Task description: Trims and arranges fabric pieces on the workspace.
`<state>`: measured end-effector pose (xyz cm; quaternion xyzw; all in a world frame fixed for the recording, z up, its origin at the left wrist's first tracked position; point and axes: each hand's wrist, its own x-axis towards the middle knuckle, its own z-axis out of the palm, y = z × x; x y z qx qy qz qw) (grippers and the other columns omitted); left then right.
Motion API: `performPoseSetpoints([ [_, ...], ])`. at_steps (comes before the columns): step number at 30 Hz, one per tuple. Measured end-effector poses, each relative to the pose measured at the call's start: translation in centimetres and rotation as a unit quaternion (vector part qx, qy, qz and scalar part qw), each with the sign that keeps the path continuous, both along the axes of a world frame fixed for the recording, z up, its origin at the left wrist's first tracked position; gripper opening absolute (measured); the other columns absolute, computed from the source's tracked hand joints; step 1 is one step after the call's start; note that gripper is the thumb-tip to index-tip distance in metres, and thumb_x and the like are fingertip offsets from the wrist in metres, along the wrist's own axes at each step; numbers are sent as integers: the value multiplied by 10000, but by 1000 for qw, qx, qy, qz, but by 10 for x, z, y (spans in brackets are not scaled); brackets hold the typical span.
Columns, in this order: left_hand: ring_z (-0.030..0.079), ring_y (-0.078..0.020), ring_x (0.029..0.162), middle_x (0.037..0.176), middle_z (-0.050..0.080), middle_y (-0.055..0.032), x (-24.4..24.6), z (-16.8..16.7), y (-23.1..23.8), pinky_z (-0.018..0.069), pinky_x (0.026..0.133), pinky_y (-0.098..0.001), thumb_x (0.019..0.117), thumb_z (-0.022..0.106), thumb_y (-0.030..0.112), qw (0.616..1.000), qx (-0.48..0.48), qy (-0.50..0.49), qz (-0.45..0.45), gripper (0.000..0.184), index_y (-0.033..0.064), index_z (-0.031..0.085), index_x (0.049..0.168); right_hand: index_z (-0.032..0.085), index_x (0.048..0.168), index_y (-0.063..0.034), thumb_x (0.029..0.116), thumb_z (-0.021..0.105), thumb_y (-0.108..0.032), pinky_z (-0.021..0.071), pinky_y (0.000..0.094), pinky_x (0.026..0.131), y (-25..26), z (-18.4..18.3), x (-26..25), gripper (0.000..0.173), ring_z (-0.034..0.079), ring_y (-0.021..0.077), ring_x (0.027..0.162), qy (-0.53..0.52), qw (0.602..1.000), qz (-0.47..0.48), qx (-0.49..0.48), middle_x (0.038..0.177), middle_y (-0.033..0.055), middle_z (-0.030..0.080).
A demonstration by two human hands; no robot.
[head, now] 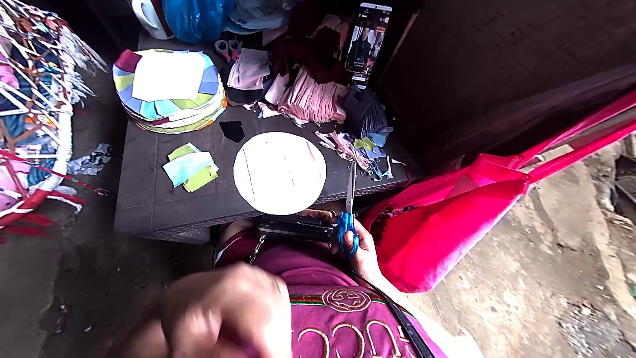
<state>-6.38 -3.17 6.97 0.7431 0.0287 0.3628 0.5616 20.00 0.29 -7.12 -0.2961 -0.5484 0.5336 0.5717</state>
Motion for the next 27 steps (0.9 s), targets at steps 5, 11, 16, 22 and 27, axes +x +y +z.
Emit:
performPoseSetpoints([
  [5, 669, -302, 1136, 1101, 736, -127, -19, -61, 45, 473, 990, -505, 1031, 553, 237, 680, 407, 366, 488, 269, 53, 742, 1085, 592, 1217, -59, 1006, 587, -469, 537, 156, 605, 0, 0, 0, 461, 609, -42, 647, -7, 1000, -5, -4, 803, -151, 662],
  [11, 700, -277, 1058, 1083, 747, -113, -23, -95, 61, 498, 948, -459, 1010, 581, 146, 645, 471, 340, 496, 196, 59, 745, 1073, 603, 1241, -82, 997, 580, -503, 546, 157, 623, 2, 1, -1, 487, 627, -38, 655, 6, 1000, 20, 2, 799, -144, 686],
  [16, 705, -270, 964, 1011, 747, -104, -2, -91, 63, 508, 869, -443, 985, 594, 115, 633, 484, 330, 506, 164, 82, 751, 1019, 593, 1272, -84, 963, 464, -699, 511, 177, 619, 8, 1, 8, 700, 625, -1, 675, 1, 998, 57, -19, 841, -82, 717],
  [22, 697, -300, 778, 819, 704, -128, 56, -82, 65, 521, 686, -438, 952, 608, 79, 631, 467, 344, 516, 146, 37, 739, 902, 620, 1304, -104, 959, 421, -726, 525, 191, 667, 10, 11, 17, 739, 650, 22, 724, 46, 990, 122, -55, 893, -48, 737],
  [27, 678, -290, 738, 812, 683, -120, 87, -80, 66, 508, 624, -409, 956, 635, 141, 649, 441, 352, 510, 145, 33, 730, 934, 643, 1294, -83, 944, 415, -748, 536, 198, 685, 8, 14, 24, 785, 659, 27, 724, 64, 984, 146, -84, 875, -41, 740],
])
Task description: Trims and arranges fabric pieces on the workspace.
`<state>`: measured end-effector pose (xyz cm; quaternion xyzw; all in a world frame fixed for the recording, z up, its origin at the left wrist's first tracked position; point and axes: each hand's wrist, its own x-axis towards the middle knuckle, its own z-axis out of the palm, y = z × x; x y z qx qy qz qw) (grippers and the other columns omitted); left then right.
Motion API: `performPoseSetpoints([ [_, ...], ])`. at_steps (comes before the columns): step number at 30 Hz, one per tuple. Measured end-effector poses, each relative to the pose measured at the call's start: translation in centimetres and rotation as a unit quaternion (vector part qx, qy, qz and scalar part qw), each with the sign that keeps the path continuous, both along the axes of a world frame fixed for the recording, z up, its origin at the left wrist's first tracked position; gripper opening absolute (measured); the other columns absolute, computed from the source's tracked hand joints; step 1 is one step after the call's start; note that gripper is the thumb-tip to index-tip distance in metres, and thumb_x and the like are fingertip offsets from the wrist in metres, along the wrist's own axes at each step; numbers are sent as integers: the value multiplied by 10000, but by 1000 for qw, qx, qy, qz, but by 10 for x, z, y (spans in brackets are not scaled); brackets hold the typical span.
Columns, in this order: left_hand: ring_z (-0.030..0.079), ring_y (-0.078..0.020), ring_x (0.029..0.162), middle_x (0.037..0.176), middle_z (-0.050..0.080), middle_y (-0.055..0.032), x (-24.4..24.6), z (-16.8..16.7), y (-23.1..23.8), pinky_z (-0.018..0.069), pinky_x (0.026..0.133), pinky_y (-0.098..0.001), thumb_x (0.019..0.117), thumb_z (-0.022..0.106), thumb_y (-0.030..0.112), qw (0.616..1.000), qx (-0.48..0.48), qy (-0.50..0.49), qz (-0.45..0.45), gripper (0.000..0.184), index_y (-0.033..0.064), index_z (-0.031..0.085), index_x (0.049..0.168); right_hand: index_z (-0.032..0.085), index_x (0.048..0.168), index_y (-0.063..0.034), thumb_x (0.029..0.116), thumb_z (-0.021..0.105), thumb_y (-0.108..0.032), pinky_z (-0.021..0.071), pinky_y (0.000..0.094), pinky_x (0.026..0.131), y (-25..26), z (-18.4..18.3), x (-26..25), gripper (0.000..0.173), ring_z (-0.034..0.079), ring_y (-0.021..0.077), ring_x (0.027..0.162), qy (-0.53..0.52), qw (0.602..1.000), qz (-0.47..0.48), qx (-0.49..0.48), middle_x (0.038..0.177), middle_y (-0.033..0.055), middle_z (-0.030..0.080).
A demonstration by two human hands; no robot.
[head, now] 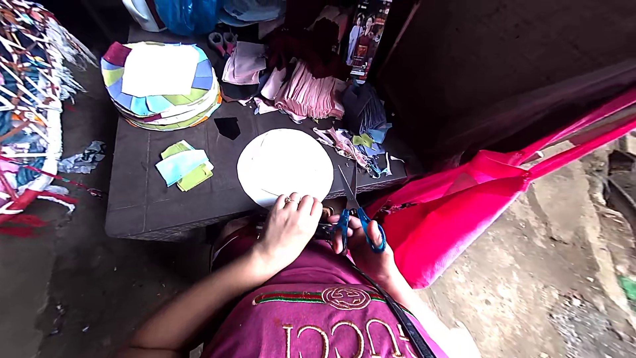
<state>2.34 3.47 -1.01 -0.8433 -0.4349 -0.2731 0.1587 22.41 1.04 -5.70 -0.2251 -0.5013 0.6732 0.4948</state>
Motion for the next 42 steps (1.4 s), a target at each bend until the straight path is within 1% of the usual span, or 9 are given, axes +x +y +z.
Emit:
performPoseSetpoints([
  [2, 688, -312, 894, 1040, 714, -127, -1, 1, 2, 541, 716, -447, 933, 691, 233, 999, -41, -20, -27, 278, 68, 729, 1154, 646, 1291, -73, 947, 421, -741, 539, 197, 686, -1, 0, 2, 785, 660, 27, 722, 1, 1000, 2, -1, 873, -35, 743],
  [4, 635, -338, 1188, 1358, 638, -128, -10, 4, 6, 523, 938, -511, 898, 743, 262, 995, -87, -13, -54, 529, 102, 626, 1389, 645, 1298, -81, 954, 417, -735, 538, 192, 685, -2, -1, 5, 773, 664, 25, 734, 3, 1000, 4, -1, 888, -33, 745],
  [7, 388, -353, 1482, 1581, 444, -155, -33, 4, 16, 305, 1186, -587, 887, 753, 198, 991, -118, 16, -64, 663, 81, 517, 1496, 654, 1304, -93, 960, 417, -726, 541, 189, 688, -4, -3, 6, 758, 669, 29, 739, 12, 1000, 1, -5, 906, -22, 750],
  [12, 351, -357, 1503, 1601, 410, -172, -55, -4, 22, 260, 1207, -572, 959, 594, 165, 989, -131, 70, -10, 588, 83, 475, 1529, 639, 1297, -67, 959, 432, -723, 537, 198, 680, -5, -6, 5, 766, 661, 34, 729, -4, 1000, -7, -5, 898, -26, 743],
  [17, 427, -353, 1458, 1542, 488, -177, -45, -7, 16, 287, 1185, -586, 965, 577, 131, 989, -125, 71, 28, 529, 102, 531, 1491, 643, 1292, -67, 960, 442, -717, 539, 197, 673, -1, -5, 7, 756, 661, 34, 716, -11, 1000, 2, 3, 887, -32, 741],
  [22, 475, -406, 1410, 1492, 529, -218, -27, -11, 5, 353, 1134, -611, 998, 572, 273, 989, -113, 25, 87, 498, 84, 567, 1458, 673, 1254, -77, 964, 436, -708, 526, 175, 647, 0, -3, 9, 734, 649, 12, 685, 20, 999, 7, -31, 845, -41, 737],
  [29, 227, -400, 1544, 1648, 301, -206, -39, 12, 14, 114, 1204, -680, 842, 731, 587, 972, -221, 74, 27, 987, 61, 357, 1588, 706, 1222, -88, 941, 457, -730, 517, 164, 631, -4, -4, 8, 744, 641, 11, 645, 65, 994, 45, -69, 795, -37, 730],
  [33, 182, -382, 1560, 1666, 275, -176, -46, 19, 34, 77, 1214, -671, 831, 686, 662, 968, -240, 75, -25, 1047, 51, 321, 1600, 710, 1231, -93, 943, 474, -718, 535, 176, 638, -4, -3, 7, 727, 661, 24, 668, 81, 992, 74, -63, 831, -21, 741],
  [42, 200, -377, 1556, 1665, 267, -190, -45, 16, 46, 73, 1219, -662, 912, 604, 605, 957, -269, 103, -22, 931, 44, 319, 1598, 750, 1160, -94, 934, 498, -718, 511, 191, 576, 1, -9, 16, 710, 624, 33, 598, 139, 972, 134, -136, 793, -19, 726],
])
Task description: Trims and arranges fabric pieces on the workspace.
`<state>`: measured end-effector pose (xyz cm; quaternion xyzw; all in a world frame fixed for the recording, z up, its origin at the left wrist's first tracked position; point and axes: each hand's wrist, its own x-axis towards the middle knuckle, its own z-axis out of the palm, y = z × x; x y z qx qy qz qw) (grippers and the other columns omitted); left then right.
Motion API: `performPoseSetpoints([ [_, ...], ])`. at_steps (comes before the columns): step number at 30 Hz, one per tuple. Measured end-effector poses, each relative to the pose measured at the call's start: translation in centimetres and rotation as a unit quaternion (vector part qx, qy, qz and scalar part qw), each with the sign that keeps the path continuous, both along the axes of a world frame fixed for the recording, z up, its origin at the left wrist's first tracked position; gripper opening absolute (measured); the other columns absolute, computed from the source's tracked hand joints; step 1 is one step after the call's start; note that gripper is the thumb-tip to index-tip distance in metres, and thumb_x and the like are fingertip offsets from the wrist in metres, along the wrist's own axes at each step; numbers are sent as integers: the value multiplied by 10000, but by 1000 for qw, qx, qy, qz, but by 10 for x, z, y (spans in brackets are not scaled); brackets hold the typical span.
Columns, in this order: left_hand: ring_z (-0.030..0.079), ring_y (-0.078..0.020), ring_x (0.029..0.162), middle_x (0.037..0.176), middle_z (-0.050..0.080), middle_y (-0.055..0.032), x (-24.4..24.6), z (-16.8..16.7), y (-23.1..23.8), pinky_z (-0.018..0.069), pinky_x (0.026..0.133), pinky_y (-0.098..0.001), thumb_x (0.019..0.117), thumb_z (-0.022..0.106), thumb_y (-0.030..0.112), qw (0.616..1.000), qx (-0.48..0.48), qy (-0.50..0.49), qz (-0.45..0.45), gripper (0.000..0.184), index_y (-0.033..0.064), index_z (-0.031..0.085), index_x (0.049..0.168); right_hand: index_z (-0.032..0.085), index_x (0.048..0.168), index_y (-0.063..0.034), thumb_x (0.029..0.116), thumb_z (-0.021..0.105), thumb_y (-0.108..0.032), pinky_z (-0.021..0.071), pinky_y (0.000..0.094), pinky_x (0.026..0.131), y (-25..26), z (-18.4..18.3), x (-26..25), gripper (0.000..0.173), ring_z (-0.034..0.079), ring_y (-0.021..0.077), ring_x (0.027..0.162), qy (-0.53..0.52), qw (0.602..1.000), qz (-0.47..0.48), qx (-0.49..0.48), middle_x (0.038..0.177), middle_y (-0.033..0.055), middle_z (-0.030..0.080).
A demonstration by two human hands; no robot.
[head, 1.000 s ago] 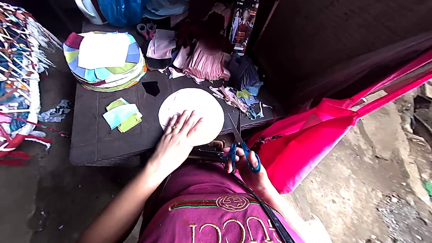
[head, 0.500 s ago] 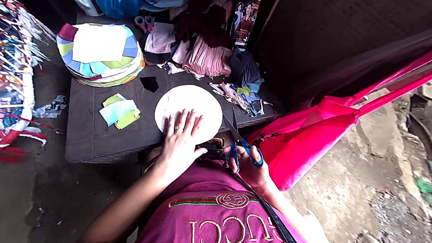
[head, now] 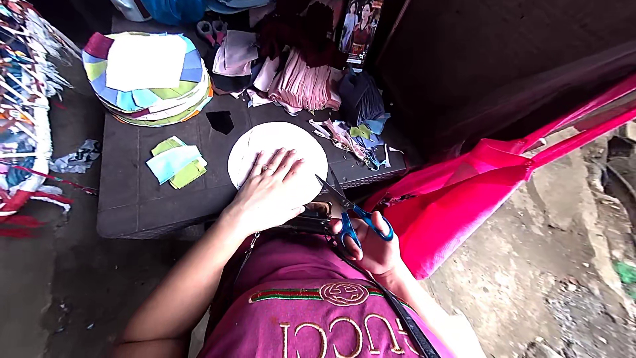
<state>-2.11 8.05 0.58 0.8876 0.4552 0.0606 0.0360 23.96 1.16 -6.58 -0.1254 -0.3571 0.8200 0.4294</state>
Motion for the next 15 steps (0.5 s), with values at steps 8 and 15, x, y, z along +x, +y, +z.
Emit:
performPoseSetpoints([
  [8, 199, -366, 1558, 1667, 265, -188, 1, 2, 0, 68, 1221, -656, 927, 594, 554, 1000, -2, 12, -1, 892, 43, 311, 1601, 760, 1135, -85, 937, 534, -679, 480, 162, 512, -2, -4, 7, 665, 603, 4, 525, 77, 994, 68, -43, 663, -60, 683],
  [15, 238, -386, 1543, 1648, 294, -214, 0, 1, 0, 88, 1211, -674, 951, 552, 488, 1000, 14, 2, -11, 815, 20, 338, 1584, 752, 1164, -74, 931, 553, -673, 500, 161, 520, -4, -6, 2, 673, 628, 16, 548, 67, 994, 80, -44, 721, -23, 716],
])
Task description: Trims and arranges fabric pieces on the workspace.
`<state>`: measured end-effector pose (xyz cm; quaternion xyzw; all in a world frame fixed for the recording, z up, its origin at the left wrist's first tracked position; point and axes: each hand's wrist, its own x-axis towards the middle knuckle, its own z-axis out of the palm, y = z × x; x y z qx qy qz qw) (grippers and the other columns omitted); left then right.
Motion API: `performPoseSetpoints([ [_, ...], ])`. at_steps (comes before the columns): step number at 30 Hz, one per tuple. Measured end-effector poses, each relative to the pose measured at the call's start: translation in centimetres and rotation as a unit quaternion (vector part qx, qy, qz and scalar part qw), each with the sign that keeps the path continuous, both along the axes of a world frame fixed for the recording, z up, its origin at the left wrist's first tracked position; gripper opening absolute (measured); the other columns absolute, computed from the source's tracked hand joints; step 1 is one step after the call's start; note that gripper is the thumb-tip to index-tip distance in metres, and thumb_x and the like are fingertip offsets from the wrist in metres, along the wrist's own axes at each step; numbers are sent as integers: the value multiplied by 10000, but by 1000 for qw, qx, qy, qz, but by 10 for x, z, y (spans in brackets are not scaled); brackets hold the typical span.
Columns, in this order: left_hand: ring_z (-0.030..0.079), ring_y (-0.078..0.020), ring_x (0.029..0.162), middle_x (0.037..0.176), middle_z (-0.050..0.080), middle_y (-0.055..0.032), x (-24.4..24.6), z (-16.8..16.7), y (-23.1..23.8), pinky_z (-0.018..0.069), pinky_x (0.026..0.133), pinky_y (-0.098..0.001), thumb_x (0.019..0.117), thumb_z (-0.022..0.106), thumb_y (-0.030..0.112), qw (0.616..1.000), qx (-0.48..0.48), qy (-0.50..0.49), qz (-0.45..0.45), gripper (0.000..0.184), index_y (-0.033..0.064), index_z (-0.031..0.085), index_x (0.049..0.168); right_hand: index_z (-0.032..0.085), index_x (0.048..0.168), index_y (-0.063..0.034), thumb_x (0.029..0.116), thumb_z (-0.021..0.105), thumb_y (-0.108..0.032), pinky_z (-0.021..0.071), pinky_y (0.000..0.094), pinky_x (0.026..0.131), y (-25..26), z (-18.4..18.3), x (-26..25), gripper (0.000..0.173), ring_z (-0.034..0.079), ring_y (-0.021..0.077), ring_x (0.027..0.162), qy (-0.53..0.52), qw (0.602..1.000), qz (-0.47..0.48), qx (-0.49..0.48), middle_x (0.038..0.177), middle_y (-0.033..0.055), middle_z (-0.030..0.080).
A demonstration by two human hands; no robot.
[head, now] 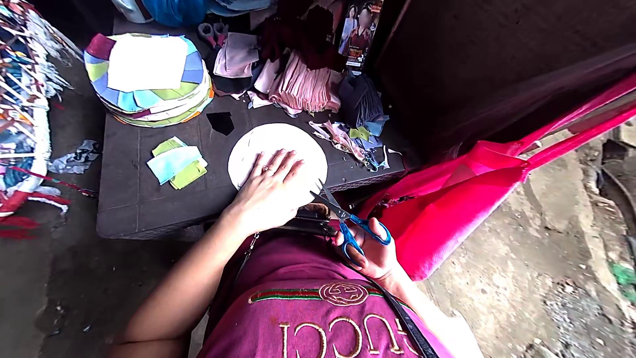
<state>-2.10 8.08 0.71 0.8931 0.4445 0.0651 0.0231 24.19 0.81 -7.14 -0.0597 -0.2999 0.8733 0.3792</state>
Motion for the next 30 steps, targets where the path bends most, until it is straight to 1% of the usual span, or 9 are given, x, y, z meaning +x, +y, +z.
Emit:
performPoseSetpoints([
  [3, 231, -378, 1547, 1652, 292, -201, 0, 1, -1, 85, 1210, -676, 950, 549, 484, 1000, -9, 4, 6, 810, 29, 339, 1586, 717, 1216, -95, 937, 542, -678, 510, 161, 547, 3, 6, -8, 670, 634, 21, 585, -30, 999, -23, 31, 788, -14, 723],
  [5, 222, -369, 1551, 1659, 281, -193, 2, 3, -2, 78, 1214, -667, 938, 573, 473, 1000, -17, 3, 12, 824, 29, 331, 1589, 701, 1220, -106, 936, 534, -685, 511, 155, 555, 4, 12, -14, 667, 632, 15, 603, -83, 993, -62, 63, 835, -15, 730],
  [8, 230, -386, 1545, 1649, 289, -216, 4, -1, -4, 91, 1209, -672, 906, 617, 457, 1000, -5, -10, 13, 857, 24, 331, 1587, 657, 1202, -80, 939, 541, -683, 476, 140, 517, 5, 21, -24, 668, 609, -4, 578, -217, 961, -139, 104, 786, -56, 717],
  [9, 249, -404, 1535, 1634, 310, -233, 4, -3, -5, 104, 1203, -683, 892, 634, 446, 1000, 7, -21, 10, 853, 23, 353, 1577, 639, 1194, -64, 967, 532, -651, 469, 139, 516, 5, 25, -28, 639, 605, -9, 581, -257, 945, -163, 119, 779, -68, 712],
  [11, 246, -411, 1534, 1633, 304, -244, 7, -5, -8, 106, 1206, -674, 894, 640, 450, 1000, 10, -23, 13, 854, 28, 352, 1579, 619, 1164, -50, 1030, 506, -518, 468, 138, 522, 6, 32, -35, 500, 597, -19, 581, -320, 917, -195, 135, 751, -95, 692],
  [14, 247, -423, 1531, 1626, 312, -254, 11, -5, -12, 107, 1205, -677, 898, 646, 452, 999, 3, -27, 26, 852, 24, 356, 1575, 614, 1137, -35, 1054, 456, -326, 447, 128, 500, 7, 44, -45, 342, 559, -39, 544, -382, 888, -218, 134, 690, -116, 647],
  [17, 240, -426, 1533, 1632, 302, -251, 14, -5, -16, 102, 1208, -674, 908, 636, 458, 999, 2, -27, 36, 841, 31, 358, 1578, 634, 1088, -32, 1059, 422, -210, 458, 137, 504, 7, 51, -51, 278, 553, -29, 530, -407, 872, -237, 131, 658, -103, 623],
  [25, 236, -410, 1537, 1641, 294, -234, 16, -4, -18, 105, 1212, -661, 911, 629, 460, 999, -5, -20, 47, 836, 41, 357, 1582, 644, 996, -43, 1060, 449, -184, 413, 126, 456, 11, 61, -58, 249, 527, -24, 483, -441, 855, -255, 93, 613, -77, 603],
  [30, 219, -404, 1544, 1640, 304, -223, 17, -1, -18, 92, 1216, -655, 903, 658, 461, 998, -20, -17, 51, 851, 50, 355, 1583, 644, 1004, -36, 1047, 508, -178, 445, 135, 480, 11, 63, -62, 201, 539, -19, 499, -474, 837, -253, 105, 638, -73, 603],
])
